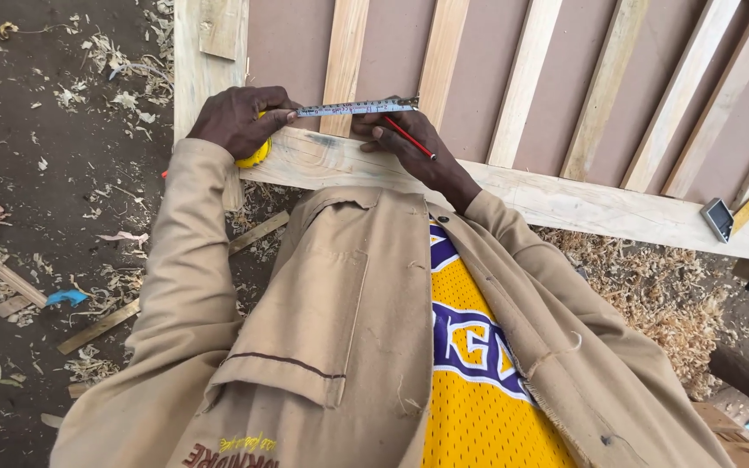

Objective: The person measures and marks a wooden frame structure using a yellow tape measure and a red pencil. They repeatedly extend the tape measure across the horizontal slats, make small pencil marks at specific intervals, and reposition the frame to continue the process.

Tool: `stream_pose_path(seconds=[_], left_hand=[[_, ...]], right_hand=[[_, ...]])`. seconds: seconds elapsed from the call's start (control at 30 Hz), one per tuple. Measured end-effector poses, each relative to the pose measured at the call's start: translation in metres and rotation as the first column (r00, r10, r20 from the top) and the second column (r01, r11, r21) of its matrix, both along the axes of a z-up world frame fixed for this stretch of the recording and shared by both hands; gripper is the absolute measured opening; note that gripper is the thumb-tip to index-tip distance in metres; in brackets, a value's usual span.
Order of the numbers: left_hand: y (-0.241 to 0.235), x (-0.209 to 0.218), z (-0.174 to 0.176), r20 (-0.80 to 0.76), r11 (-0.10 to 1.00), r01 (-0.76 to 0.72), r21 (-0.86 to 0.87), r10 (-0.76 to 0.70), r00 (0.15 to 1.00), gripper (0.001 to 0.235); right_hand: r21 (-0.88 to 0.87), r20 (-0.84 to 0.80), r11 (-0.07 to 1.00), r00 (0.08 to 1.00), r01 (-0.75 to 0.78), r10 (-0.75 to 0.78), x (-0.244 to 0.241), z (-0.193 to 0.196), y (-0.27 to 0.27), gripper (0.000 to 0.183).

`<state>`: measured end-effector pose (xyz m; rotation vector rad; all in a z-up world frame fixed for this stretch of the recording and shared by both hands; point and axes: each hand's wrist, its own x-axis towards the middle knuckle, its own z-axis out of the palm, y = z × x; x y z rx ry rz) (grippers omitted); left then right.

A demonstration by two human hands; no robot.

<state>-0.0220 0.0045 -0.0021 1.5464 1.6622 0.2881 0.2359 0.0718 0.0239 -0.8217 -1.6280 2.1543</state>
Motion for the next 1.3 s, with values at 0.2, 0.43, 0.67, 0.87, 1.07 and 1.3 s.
stream_pose_path(seconds=[0.2,0.43,0.67,0.87,1.07,1.3], left_hand=[[0.001,0.002,0.009,0.026,0.998,-0.015,-0.059,0.017,1.000,0.033],[0.007,0.000,0.015,-0.007,0.976,-0.026,-0.215,0.025,1.000,0.029],[0.025,0.005,0.016,-0.070,0.962,0.196,-0.192,-0.213,0.975,0.033],[0.030,0.009,0.015,-0.181,0.934,0.237,-0.267,-0.290,0.940,0.032],[0.038,0.015,0.011,-0.199,0.926,0.223,-0.304,-0.291,0.936,0.028],[0.033,0.017,-0.013,-0.230,0.945,0.241,-0.222,-0.291,0.929,0.025]], right_hand=[[0.042,-0.026,0.999,1.000,-0.013,0.014,-0.001,-0.002,0.000,0.017],[0.416,0.087,0.846,0.912,0.333,-0.402,0.027,0.002,-0.005,0.009],[0.499,0.139,0.810,0.894,0.308,-0.426,0.036,0.008,0.000,0.005],[0.744,0.150,0.661,0.939,0.098,-0.308,0.040,-0.019,0.006,0.006],[0.795,0.159,0.605,0.949,0.040,-0.272,0.046,-0.028,0.008,0.018],[0.673,0.378,0.738,0.880,-0.046,-0.289,0.041,-0.023,0.009,0.010]])
